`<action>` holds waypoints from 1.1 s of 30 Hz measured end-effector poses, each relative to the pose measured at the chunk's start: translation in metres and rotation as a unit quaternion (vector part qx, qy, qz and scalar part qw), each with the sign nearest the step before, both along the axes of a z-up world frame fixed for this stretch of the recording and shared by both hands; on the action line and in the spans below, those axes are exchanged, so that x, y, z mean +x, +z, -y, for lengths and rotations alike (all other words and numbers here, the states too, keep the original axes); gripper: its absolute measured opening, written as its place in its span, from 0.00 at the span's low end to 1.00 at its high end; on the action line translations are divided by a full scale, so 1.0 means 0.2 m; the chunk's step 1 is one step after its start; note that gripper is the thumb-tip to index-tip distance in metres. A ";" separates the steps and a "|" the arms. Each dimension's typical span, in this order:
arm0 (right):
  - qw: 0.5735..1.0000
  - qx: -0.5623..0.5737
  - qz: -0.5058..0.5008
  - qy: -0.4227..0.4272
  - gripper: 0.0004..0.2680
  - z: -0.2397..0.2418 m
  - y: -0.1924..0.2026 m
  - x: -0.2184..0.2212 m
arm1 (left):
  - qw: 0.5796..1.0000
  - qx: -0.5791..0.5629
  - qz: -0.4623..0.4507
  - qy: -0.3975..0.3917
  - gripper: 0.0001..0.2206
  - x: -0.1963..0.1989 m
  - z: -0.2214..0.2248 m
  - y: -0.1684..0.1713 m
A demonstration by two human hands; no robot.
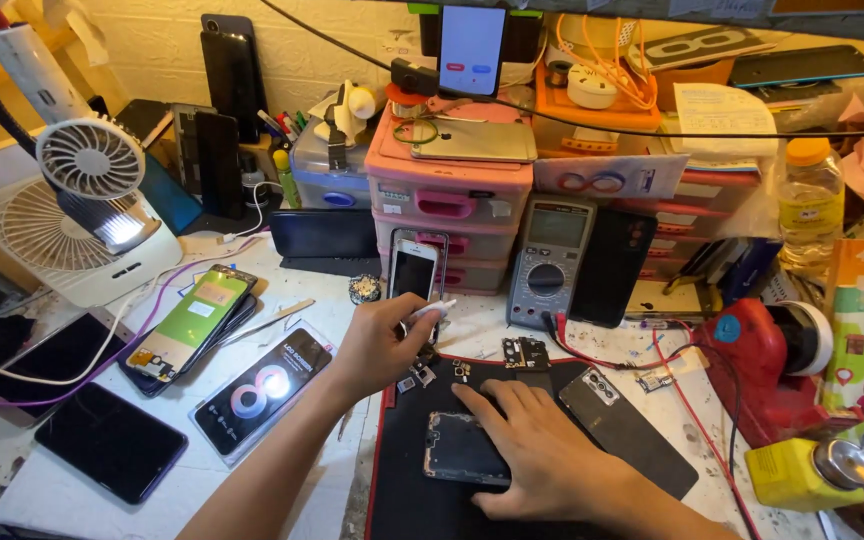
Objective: Cleaning the internal frame and screen of a mobile phone using a cleaning wipe and a small brush.
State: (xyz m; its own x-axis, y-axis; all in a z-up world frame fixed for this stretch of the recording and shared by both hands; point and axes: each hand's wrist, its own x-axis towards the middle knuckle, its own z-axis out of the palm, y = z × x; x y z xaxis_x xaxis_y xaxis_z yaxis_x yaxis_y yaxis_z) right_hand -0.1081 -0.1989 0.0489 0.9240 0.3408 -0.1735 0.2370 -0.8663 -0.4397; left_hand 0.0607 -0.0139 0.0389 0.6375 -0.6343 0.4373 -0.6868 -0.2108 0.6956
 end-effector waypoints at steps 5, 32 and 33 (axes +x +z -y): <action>0.996 -0.048 -0.068 0.017 0.42 -0.04 0.04 0.04 | 0.999 -0.028 0.018 0.001 0.11 0.02 -0.02 0.03; 0.983 -0.058 -0.093 -0.149 0.37 0.10 -0.06 -0.03 | 0.974 0.214 -0.023 -0.072 0.11 0.00 -0.01 0.22; 0.982 -0.054 -0.098 -0.150 0.37 0.10 -0.05 -0.03 | 0.973 0.218 -0.027 -0.075 0.11 -0.01 0.01 0.21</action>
State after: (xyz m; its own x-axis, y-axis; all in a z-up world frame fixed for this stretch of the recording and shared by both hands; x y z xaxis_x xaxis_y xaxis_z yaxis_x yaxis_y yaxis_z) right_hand -0.1148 -0.2199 0.0383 0.9253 0.0272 -0.3783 -0.1168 -0.9284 -0.3526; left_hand 0.0591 -0.0154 0.0819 0.5387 -0.8393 0.0733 -0.6968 -0.3950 0.5987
